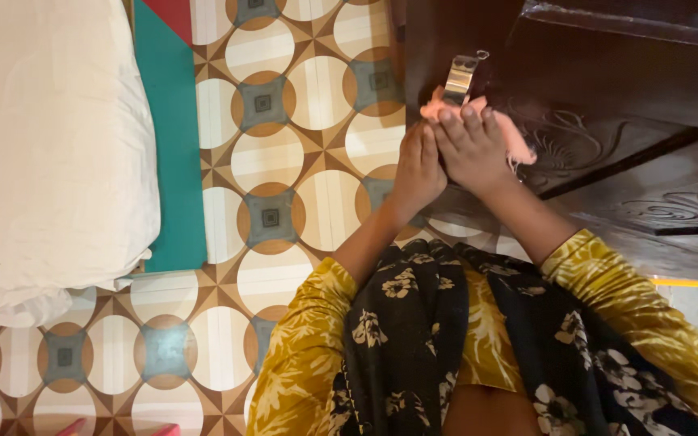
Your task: The person wipes a dark brown wooden door with a peach-colored cloth. They clean the door's surface, including the carved patterns and the metal latch area, using both hands to rub the cloth against the wood.
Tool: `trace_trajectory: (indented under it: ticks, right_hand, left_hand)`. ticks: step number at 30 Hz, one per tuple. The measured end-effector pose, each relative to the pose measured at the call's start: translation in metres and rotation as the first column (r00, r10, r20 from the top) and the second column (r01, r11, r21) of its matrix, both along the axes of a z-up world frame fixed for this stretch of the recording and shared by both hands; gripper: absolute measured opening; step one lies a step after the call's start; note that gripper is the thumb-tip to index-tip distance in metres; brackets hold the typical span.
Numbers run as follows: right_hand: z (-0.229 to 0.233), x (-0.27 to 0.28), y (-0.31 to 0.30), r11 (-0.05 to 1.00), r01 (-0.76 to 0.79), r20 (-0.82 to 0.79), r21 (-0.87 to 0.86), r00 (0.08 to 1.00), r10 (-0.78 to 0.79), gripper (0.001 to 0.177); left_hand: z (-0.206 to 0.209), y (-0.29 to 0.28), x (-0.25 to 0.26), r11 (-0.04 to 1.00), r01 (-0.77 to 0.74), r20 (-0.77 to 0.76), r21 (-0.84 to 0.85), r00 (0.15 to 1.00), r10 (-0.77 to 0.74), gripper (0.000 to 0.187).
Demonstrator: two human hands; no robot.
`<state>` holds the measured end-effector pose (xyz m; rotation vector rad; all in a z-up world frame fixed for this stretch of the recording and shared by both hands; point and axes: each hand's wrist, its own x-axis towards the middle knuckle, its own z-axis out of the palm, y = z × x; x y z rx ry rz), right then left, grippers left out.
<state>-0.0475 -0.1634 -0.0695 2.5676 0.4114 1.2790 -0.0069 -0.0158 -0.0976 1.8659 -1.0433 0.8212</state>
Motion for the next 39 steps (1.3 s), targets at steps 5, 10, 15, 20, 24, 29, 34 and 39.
trace_trajectory:
  ticks: [5, 10, 15, 20, 24, 29, 34, 39]
  right_hand:
    - [-0.027, -0.008, 0.004, 0.999, 0.036, -0.026, -0.034, 0.999, -0.037, 0.045]
    - [0.021, -0.004, -0.001, 0.997, 0.06, 0.009, -0.04, 0.998, -0.06, 0.047]
    - [0.084, 0.004, -0.007, 0.982, 0.189, 0.038, 0.022, 0.981, -0.19, 0.052]
    - [0.075, 0.001, -0.002, 0.987, 0.139, -0.028, 0.076, 0.99, -0.137, 0.043]
    - [0.042, -0.005, 0.0, 0.984, 0.016, -0.13, 0.178, 0.992, 0.007, 0.026]
    - [-0.004, -0.013, -0.006, 0.982, -0.024, -0.264, 0.185, 0.962, 0.074, 0.03]
    - [0.01, -0.017, -0.018, 0.992, 0.086, -0.066, 0.089, 0.995, -0.08, 0.039]
    - [0.077, -0.033, -0.043, 0.943, 0.331, 0.024, 0.029, 0.943, -0.331, 0.042]
  left_hand:
    - [-0.029, 0.01, -0.008, 0.995, 0.014, -0.063, 0.098, 0.998, -0.008, 0.077]
    - [0.025, 0.01, 0.005, 0.997, 0.038, 0.018, 0.069, 0.999, -0.039, 0.08]
    - [0.098, 0.0, 0.015, 0.997, 0.002, 0.029, 0.081, 1.0, -0.005, 0.076]
    - [0.081, -0.008, 0.011, 1.0, 0.006, 0.056, 0.002, 0.998, -0.006, 0.07]
    - [0.03, -0.007, 0.01, 0.987, -0.054, -0.056, 0.149, 0.996, 0.063, 0.054]
    - [-0.007, -0.004, 0.003, 0.922, -0.218, 0.058, 0.319, 0.976, 0.211, 0.048]
    - [0.038, -0.01, 0.002, 0.965, -0.169, 0.146, 0.198, 0.979, 0.142, 0.059]
    - [0.12, -0.035, -0.003, 0.927, -0.268, 0.287, 0.263, 0.939, 0.19, 0.054]
